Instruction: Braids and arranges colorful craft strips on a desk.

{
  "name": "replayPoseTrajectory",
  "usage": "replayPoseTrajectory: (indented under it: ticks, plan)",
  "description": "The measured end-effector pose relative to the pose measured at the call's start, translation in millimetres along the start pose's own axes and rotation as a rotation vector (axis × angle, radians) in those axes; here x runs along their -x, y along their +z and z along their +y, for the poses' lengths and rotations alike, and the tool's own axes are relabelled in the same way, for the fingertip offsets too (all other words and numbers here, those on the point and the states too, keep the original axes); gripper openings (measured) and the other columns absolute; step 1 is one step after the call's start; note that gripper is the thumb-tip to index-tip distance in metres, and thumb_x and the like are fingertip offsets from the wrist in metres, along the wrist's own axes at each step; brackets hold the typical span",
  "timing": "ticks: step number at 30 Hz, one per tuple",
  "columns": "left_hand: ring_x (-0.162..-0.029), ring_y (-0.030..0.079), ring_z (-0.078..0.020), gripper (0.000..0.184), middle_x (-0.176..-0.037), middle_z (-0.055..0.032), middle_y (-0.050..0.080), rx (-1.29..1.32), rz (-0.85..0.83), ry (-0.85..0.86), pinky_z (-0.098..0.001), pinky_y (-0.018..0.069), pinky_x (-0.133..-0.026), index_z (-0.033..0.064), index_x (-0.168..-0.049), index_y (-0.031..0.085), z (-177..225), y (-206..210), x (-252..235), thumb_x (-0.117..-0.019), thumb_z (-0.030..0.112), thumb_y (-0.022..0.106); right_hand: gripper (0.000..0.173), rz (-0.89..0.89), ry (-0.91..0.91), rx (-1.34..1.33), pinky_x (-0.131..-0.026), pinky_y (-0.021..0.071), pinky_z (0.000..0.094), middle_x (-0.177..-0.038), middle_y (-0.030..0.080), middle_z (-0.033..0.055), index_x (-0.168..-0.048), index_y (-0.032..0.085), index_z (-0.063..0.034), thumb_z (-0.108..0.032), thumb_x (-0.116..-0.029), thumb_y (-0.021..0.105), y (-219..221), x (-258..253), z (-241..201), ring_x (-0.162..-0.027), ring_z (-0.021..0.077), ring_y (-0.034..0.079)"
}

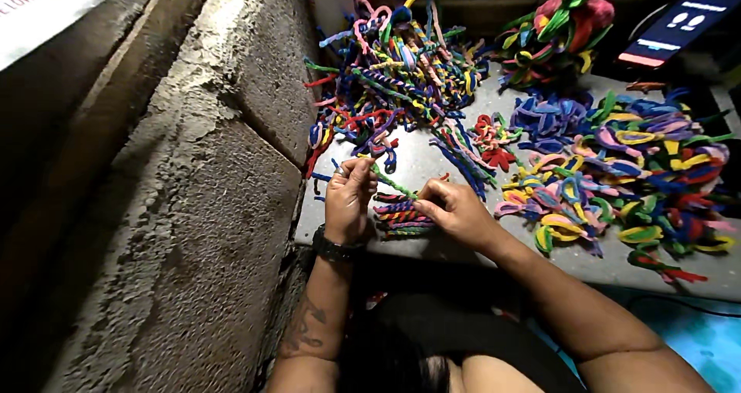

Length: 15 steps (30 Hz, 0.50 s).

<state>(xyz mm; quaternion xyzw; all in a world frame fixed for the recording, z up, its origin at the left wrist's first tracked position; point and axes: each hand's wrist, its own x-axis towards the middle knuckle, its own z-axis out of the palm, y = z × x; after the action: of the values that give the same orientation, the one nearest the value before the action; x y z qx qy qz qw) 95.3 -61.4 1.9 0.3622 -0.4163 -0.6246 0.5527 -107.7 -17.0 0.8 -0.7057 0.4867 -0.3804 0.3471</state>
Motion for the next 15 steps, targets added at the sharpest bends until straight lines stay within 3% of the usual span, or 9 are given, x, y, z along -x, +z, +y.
replayPoseTrajectory:
  ticks: [5,8,12,15]
  plan:
    - [-0.076,0.066,0.0010,0.016,-0.093,0.0089,0.072,-0.140,-0.034,0.048,-0.0149,0.0556,-0.068,0.0220,-0.108,0.067,3,-8,0,-0.1077,0.022,0.052,0.015,0.016,0.064,-0.098,-0.062,0.0458,0.0152,-0.075,0.058,-0.0027,-0.091,0.064,-0.0055,-0.017,-0.0995,0.062,0,11,1,-0.066,-0.0018,0.053]
    - [-0.081,0.068,-0.0017,0.024,-0.100,0.0074,0.070,-0.157,-0.191,-0.030,-0.0179,0.0582,-0.070,0.0174,-0.126,0.060,-1,-7,5,-0.1087,0.023,0.045,0.015,0.025,0.045,-0.113,-0.065,0.0482,0.0153,-0.078,0.061,-0.0019,-0.093,0.066,-0.0043,-0.017,-0.0989,0.062,2,14,1,-0.069,-0.0019,0.056]
    - [-0.072,0.067,-0.0015,0.014,-0.086,0.0075,0.073,-0.135,-0.193,0.040,-0.0199,0.0580,-0.069,0.0182,-0.097,0.071,-7,-3,9,-0.1017,0.011,0.060,0.019,0.016,0.025,-0.107,-0.068,0.0480,0.0157,-0.079,0.062,0.0004,-0.092,0.067,-0.0019,-0.018,-0.1000,0.061,10,20,1,-0.071,-0.0011,0.056]
    - [-0.073,0.064,0.0002,0.014,-0.088,0.0096,0.071,-0.134,-0.191,0.125,-0.0185,0.0561,-0.069,0.0210,-0.094,0.073,-11,-9,11,-0.1004,0.013,0.063,0.023,-0.005,-0.043,-0.089,-0.071,0.0487,0.0165,-0.080,0.063,0.0022,-0.092,0.066,-0.0016,-0.021,-0.1022,0.057,18,26,-1,-0.073,0.0002,0.057]
